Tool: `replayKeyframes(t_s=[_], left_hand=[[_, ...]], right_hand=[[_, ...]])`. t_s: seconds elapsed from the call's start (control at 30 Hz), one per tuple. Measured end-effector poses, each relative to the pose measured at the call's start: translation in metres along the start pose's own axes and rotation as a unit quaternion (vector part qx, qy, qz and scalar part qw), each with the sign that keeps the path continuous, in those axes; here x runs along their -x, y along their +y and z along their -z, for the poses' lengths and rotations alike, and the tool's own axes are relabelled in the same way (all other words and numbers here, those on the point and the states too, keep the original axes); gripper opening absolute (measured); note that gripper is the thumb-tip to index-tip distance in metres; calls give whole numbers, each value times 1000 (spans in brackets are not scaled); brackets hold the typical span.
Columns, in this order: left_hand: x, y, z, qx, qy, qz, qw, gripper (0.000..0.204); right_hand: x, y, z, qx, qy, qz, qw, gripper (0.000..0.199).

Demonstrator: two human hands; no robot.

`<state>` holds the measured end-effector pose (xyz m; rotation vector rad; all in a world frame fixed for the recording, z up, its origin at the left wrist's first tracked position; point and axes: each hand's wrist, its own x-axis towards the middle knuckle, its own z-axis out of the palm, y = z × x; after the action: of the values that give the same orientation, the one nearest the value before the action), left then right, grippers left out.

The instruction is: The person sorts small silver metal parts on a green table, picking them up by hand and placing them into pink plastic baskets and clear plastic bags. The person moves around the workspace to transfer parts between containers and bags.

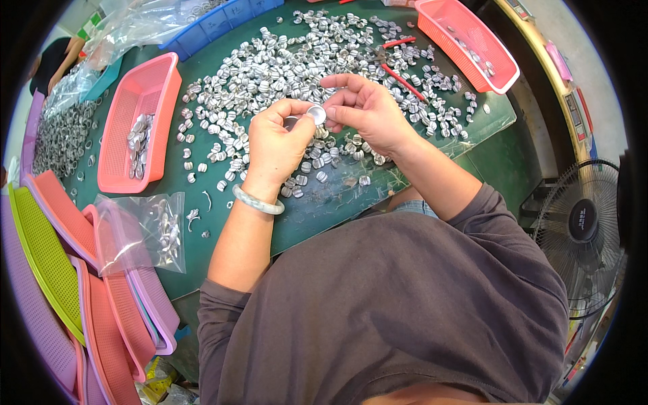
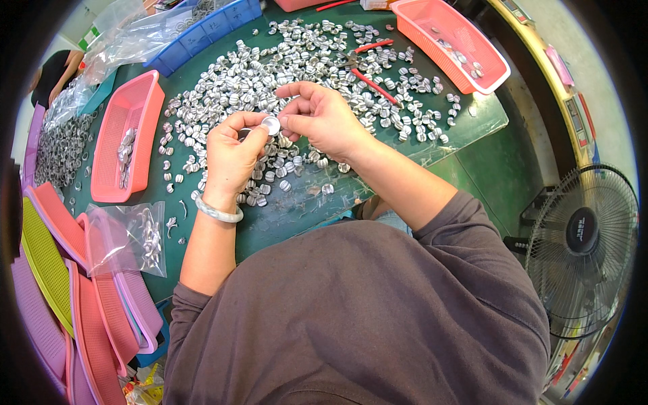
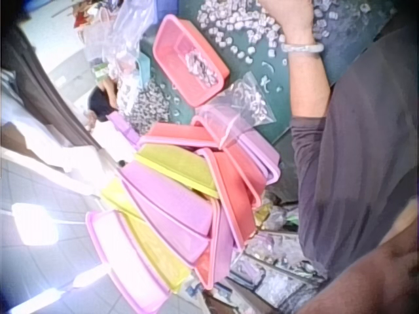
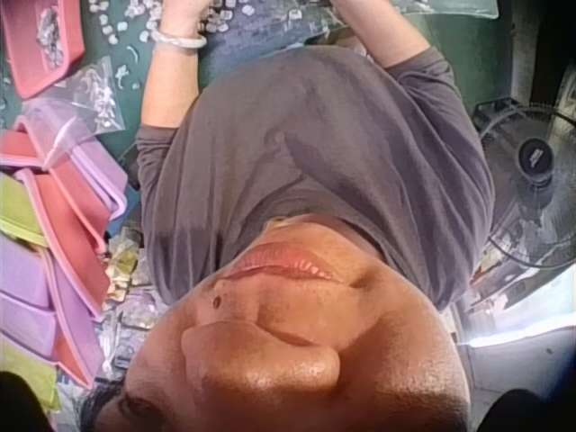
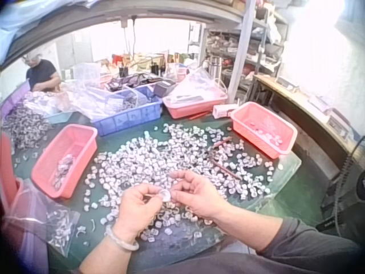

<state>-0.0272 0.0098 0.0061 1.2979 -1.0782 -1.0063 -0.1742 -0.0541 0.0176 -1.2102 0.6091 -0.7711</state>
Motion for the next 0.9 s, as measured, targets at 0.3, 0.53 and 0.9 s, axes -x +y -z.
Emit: replayKeyframes(t_s=[0.3, 0.53, 0.9], left_hand=[[-1, 0, -1, -5, -17, 9, 1000, 12], [-1, 6, 1, 144, -46, 114, 982, 12], [-3, 3, 2, 268, -47, 77, 959, 17]], right_hand=[[1, -3, 3, 11, -4, -28, 1000, 39], [3, 2, 2, 137, 6, 95, 986, 42], [3, 9, -2, 136, 24, 173, 975, 44]])
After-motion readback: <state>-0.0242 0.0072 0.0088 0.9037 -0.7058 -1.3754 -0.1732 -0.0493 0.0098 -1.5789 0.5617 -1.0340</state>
